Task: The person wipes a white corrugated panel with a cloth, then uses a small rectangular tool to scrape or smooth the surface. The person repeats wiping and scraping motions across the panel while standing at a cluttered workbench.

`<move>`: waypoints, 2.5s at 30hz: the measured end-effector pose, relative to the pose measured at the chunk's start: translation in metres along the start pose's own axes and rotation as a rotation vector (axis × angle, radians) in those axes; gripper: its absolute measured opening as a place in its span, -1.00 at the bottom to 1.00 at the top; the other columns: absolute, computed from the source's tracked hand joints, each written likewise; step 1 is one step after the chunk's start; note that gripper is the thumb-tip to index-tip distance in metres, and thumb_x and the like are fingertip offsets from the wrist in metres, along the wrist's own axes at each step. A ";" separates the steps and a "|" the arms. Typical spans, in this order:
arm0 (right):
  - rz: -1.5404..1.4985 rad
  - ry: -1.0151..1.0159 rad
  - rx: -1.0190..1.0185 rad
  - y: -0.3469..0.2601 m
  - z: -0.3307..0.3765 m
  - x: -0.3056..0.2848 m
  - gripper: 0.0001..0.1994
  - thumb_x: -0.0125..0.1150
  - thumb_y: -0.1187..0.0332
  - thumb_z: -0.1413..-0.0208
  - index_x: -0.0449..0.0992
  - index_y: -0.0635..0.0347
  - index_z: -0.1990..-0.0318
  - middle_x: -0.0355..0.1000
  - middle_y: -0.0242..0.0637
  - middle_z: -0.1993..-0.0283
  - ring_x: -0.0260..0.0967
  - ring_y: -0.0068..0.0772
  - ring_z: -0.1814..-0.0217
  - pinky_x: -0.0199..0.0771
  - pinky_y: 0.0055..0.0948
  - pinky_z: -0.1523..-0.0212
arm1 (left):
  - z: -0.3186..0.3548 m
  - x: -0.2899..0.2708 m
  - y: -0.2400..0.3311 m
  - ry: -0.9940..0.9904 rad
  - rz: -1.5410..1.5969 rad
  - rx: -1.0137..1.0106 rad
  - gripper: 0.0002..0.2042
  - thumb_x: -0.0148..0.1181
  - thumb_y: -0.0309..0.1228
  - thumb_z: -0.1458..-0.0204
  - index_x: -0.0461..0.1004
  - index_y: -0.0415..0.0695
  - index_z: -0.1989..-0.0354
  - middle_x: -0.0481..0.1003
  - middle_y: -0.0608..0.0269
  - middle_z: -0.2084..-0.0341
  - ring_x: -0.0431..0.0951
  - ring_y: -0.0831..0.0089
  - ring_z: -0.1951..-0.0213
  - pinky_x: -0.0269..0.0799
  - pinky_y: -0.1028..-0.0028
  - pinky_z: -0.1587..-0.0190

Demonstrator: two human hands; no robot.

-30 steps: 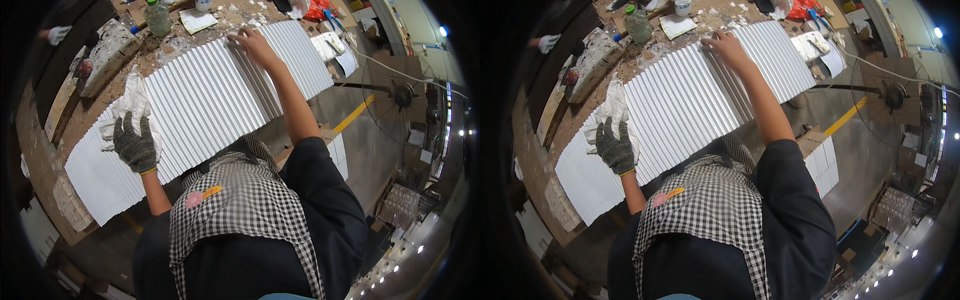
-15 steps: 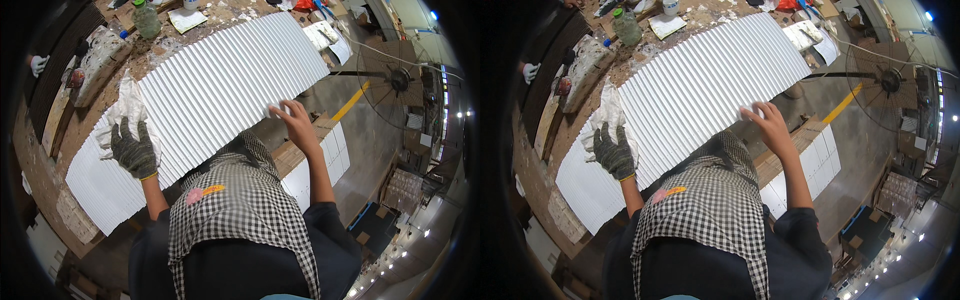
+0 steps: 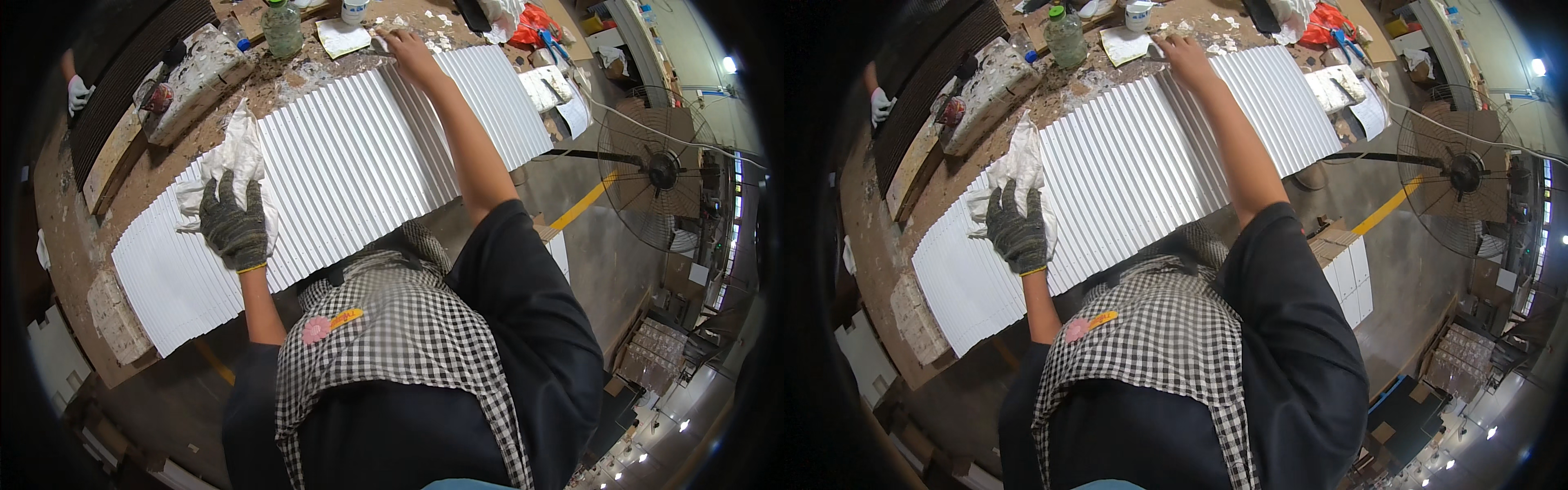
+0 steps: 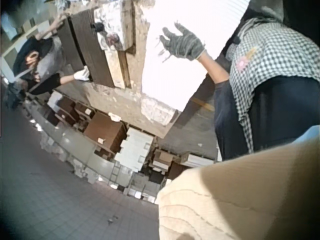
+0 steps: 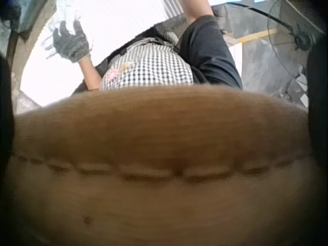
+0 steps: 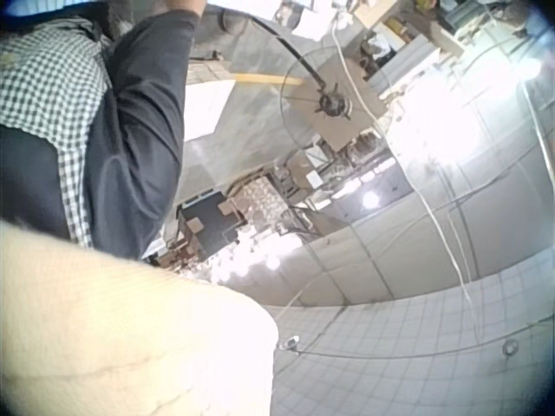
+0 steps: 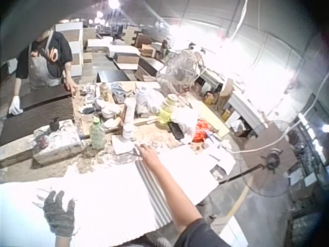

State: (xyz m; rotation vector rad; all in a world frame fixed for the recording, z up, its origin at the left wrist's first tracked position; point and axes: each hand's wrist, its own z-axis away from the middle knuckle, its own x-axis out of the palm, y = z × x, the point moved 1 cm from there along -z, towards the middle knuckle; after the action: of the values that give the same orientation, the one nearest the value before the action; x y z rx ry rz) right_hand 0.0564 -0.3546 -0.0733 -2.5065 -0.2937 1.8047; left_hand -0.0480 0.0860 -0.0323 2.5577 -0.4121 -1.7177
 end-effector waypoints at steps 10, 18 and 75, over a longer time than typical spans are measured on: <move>-0.034 -0.371 0.075 -0.073 0.228 -0.167 -0.31 0.07 0.73 0.00 0.47 -0.14 -0.30 0.40 -0.27 -0.24 0.32 -0.09 -0.25 0.41 -0.15 -0.29 | 0.001 -0.003 0.004 -0.016 0.023 0.013 -0.51 0.31 -0.02 -0.12 0.57 -0.04 -0.14 0.51 -0.08 -0.10 0.49 -0.01 -0.13 0.37 0.05 -0.21; 0.019 -0.333 0.092 -0.097 0.244 -0.187 -0.35 0.04 0.73 -0.01 0.51 -0.13 -0.25 0.39 -0.27 -0.22 0.29 -0.12 -0.29 0.37 -0.17 -0.29 | 0.004 -0.003 0.000 -0.017 0.021 0.017 -0.51 0.29 -0.01 -0.13 0.56 -0.03 -0.15 0.50 -0.09 -0.11 0.48 -0.02 -0.15 0.36 0.04 -0.23; -0.885 0.596 0.954 -0.114 0.385 -0.147 -0.51 0.05 0.55 -0.23 0.34 0.16 -0.34 0.38 -0.17 -0.24 0.36 -0.15 -0.27 0.53 -0.18 -0.13 | 0.004 0.009 -0.008 -0.081 0.007 0.010 -0.43 0.16 0.12 -0.18 0.49 0.03 -0.25 0.43 -0.14 -0.22 0.39 -0.03 -0.27 0.30 0.03 -0.31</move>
State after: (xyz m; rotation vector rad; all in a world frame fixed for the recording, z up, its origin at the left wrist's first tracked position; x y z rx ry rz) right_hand -0.3670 -0.2984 -0.0438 -1.6524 -0.3197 0.5762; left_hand -0.0470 0.0919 -0.0435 2.4969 -0.4335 -1.8259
